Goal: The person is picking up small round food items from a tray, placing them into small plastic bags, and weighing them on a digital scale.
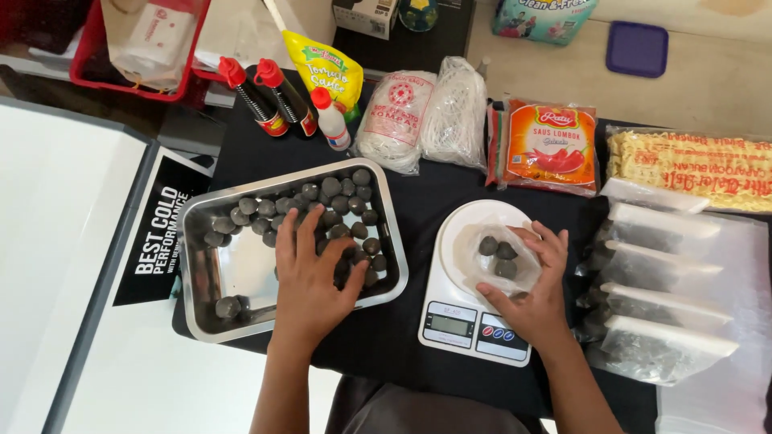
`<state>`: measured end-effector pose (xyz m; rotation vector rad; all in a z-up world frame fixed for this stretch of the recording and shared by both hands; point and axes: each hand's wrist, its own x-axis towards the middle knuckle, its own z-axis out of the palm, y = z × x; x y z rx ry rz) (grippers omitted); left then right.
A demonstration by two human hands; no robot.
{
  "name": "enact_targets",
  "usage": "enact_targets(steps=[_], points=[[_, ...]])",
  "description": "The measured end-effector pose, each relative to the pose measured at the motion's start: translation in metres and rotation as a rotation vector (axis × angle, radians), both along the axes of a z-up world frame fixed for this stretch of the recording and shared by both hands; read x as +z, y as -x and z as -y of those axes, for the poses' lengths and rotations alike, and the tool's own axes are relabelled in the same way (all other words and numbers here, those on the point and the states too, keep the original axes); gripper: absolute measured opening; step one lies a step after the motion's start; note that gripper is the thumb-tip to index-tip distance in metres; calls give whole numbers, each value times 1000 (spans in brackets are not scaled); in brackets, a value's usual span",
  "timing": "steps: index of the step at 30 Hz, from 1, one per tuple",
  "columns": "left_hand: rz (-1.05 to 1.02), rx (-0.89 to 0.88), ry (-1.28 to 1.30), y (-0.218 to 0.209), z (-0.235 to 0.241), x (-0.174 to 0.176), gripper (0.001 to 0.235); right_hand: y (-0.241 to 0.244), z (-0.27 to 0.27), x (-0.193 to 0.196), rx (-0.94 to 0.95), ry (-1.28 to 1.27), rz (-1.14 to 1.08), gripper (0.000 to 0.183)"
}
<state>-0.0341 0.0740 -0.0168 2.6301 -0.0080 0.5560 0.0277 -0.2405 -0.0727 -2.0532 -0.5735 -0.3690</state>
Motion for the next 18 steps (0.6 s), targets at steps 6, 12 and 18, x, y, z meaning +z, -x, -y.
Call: enact_targets(steps=[6, 12, 18], points=[[-138, -8, -30, 1, 4, 4, 25, 1, 0, 1, 9, 5, 10, 83], [-80, -10, 68, -1, 2, 0, 23, 2, 0, 3, 12, 13, 12, 84], [81, -6, 171, -4, 6, 7, 29, 2, -1, 4, 10, 7, 10, 84]])
